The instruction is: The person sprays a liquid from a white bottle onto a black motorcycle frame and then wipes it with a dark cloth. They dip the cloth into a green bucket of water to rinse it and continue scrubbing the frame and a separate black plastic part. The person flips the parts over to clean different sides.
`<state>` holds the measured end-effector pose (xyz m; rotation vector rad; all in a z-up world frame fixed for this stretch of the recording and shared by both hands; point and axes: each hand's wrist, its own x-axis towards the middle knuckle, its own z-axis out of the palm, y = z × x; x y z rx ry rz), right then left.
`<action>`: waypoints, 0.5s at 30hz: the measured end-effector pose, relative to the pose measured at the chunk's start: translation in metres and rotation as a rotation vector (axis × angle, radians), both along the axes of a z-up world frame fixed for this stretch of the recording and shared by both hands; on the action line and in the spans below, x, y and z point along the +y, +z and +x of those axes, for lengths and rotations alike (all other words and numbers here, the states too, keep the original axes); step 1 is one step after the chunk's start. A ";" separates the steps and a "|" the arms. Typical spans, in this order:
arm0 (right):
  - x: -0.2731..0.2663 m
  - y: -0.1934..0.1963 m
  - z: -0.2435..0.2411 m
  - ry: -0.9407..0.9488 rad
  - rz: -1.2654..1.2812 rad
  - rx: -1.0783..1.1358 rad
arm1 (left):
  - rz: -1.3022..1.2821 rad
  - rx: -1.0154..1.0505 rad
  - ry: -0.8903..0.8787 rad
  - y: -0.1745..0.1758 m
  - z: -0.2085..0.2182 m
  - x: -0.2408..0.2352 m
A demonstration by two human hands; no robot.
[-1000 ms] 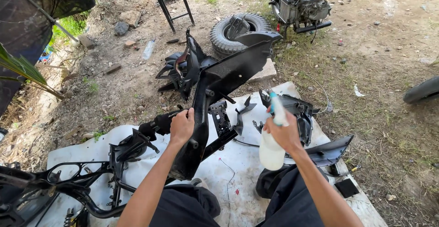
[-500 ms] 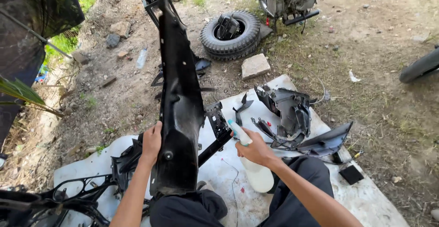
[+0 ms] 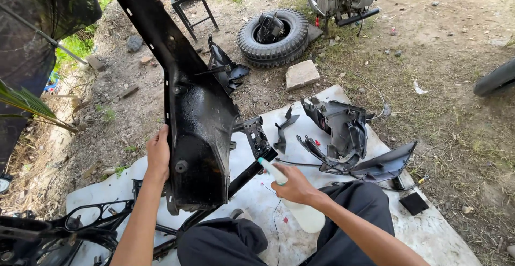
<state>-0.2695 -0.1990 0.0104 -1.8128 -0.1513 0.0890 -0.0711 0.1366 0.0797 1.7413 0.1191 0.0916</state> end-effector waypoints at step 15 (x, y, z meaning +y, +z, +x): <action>-0.003 0.001 0.023 -0.163 -0.062 -0.047 | 0.257 -0.145 -0.005 -0.014 -0.004 0.000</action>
